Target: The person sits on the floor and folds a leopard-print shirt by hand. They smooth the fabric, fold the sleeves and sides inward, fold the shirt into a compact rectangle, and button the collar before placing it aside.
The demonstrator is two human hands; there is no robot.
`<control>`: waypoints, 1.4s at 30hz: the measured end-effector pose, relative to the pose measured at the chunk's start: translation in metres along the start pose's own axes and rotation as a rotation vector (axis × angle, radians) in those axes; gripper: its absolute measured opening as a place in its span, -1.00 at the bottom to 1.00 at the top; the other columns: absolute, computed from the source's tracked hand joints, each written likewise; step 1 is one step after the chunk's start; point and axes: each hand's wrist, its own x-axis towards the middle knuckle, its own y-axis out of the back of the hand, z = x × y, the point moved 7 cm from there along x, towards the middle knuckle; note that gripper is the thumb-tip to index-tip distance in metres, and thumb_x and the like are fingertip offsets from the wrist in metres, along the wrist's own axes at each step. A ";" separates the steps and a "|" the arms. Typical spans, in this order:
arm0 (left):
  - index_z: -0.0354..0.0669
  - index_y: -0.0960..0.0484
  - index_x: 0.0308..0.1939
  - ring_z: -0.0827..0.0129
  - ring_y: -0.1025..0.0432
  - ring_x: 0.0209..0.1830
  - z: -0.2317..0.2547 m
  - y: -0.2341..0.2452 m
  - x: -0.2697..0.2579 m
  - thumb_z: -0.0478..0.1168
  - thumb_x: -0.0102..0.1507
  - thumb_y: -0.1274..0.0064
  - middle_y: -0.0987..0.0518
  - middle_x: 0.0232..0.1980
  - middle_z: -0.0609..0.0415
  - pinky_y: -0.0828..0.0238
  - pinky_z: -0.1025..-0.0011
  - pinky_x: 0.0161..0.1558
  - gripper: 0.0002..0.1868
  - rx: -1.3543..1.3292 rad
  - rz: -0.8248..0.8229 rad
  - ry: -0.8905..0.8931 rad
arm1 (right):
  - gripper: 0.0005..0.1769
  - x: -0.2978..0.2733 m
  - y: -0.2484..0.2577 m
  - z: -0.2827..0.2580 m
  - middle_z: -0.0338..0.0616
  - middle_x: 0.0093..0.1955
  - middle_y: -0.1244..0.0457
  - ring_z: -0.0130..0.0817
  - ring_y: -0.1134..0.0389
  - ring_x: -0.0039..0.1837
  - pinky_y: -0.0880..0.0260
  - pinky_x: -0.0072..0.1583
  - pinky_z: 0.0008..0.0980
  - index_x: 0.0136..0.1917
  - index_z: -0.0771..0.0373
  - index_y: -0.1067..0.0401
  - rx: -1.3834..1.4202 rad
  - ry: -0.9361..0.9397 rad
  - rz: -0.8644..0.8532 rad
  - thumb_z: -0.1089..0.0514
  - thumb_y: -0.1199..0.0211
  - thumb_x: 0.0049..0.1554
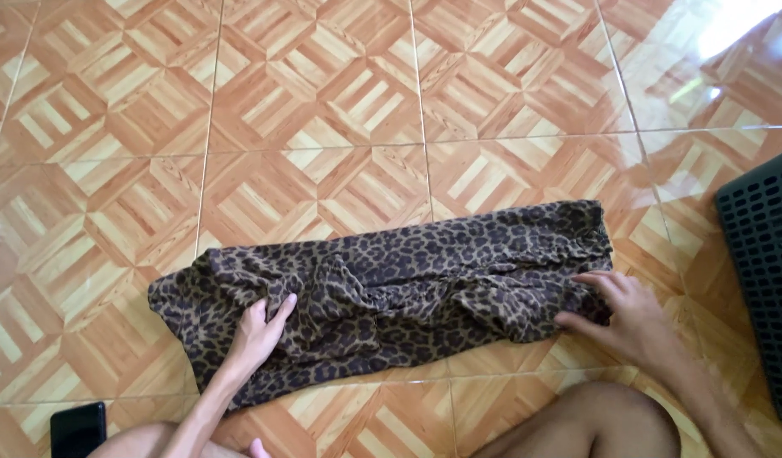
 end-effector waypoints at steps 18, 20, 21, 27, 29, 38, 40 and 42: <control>-0.09 -0.30 -0.45 0.41 -0.20 -0.52 0.015 0.001 -0.011 0.32 0.31 0.02 -0.27 -0.53 0.17 -0.16 0.35 -0.37 -0.41 0.009 -0.046 0.036 | -0.79 -0.005 0.004 0.075 -0.08 0.06 -0.31 -0.31 -0.33 0.08 -0.42 0.16 -0.24 0.08 0.38 -0.44 1.289 -0.190 0.081 0.21 -0.04 0.41; -0.09 -0.29 -0.45 0.41 -0.22 -0.53 0.014 0.001 -0.011 0.31 0.32 0.02 -0.29 -0.54 0.16 -0.17 0.34 -0.37 -0.42 0.018 -0.044 0.034 | -0.72 0.001 0.008 0.077 -0.09 -0.01 -0.31 -0.35 -0.33 0.05 -0.40 0.15 -0.33 0.08 0.44 -0.49 1.166 -0.243 0.141 0.20 -0.04 0.44; -0.08 -0.27 -0.45 0.42 -0.19 -0.54 0.013 0.001 -0.011 0.30 0.32 0.01 -0.26 -0.55 0.17 -0.15 0.35 -0.39 -0.42 -0.007 -0.051 0.033 | -0.82 0.004 0.006 0.084 -0.01 -0.03 -0.36 -0.25 -0.37 0.00 -0.41 0.12 -0.27 0.07 0.39 -0.51 0.880 -0.335 0.075 0.30 -0.10 0.33; -0.06 -0.23 -0.46 0.43 -0.14 -0.51 0.008 0.000 -0.006 0.31 0.31 -0.01 -0.20 -0.52 0.19 -0.09 0.33 -0.38 -0.41 -0.014 -0.043 0.036 | -0.50 -0.014 -0.002 0.108 0.05 0.08 -0.45 0.01 -0.47 0.05 -0.36 0.10 -0.07 0.04 0.32 -0.57 0.082 -0.438 0.071 -0.15 -0.10 0.23; -0.08 -0.26 -0.47 0.41 -0.17 -0.50 0.008 0.000 -0.005 0.32 0.30 0.00 -0.23 -0.52 0.18 -0.11 0.31 -0.35 -0.40 0.015 -0.033 0.033 | -0.20 -0.026 0.006 0.089 0.16 0.00 -0.47 0.14 -0.46 0.11 -0.32 0.16 0.00 -0.06 0.36 -0.59 -0.003 -0.542 0.048 -0.46 0.00 0.26; -0.12 -0.30 -0.47 0.40 -0.20 -0.49 0.012 0.003 -0.008 0.27 0.31 -0.04 -0.28 -0.52 0.16 -0.16 0.34 -0.33 -0.42 -0.020 -0.012 0.020 | -0.62 -0.029 -0.047 0.062 0.17 -0.21 -0.47 -0.18 -0.39 -0.21 -0.36 -0.06 -0.34 -0.19 0.51 -0.61 0.909 -0.584 -0.138 0.04 -0.42 0.10; -0.10 -0.34 -0.43 0.44 -0.15 -0.53 0.011 0.001 -0.011 0.27 0.31 -0.04 -0.23 -0.53 0.19 -0.10 0.36 -0.41 -0.45 -0.044 -0.042 0.035 | -0.82 -0.020 -0.033 0.039 0.11 0.10 -0.39 0.03 -0.38 0.06 -0.40 0.13 -0.07 -0.01 0.24 -0.45 1.602 -0.515 -0.132 0.10 -0.13 0.24; -0.13 -0.40 -0.42 0.42 -0.20 -0.51 0.013 0.001 -0.010 0.26 0.31 -0.03 -0.28 -0.52 0.17 -0.16 0.36 -0.36 -0.46 -0.039 -0.038 0.037 | -0.81 -0.016 -0.022 0.026 0.07 0.13 -0.36 0.02 -0.36 0.14 -0.39 0.23 0.04 0.04 0.23 -0.39 1.627 -0.541 -0.068 0.09 -0.05 0.30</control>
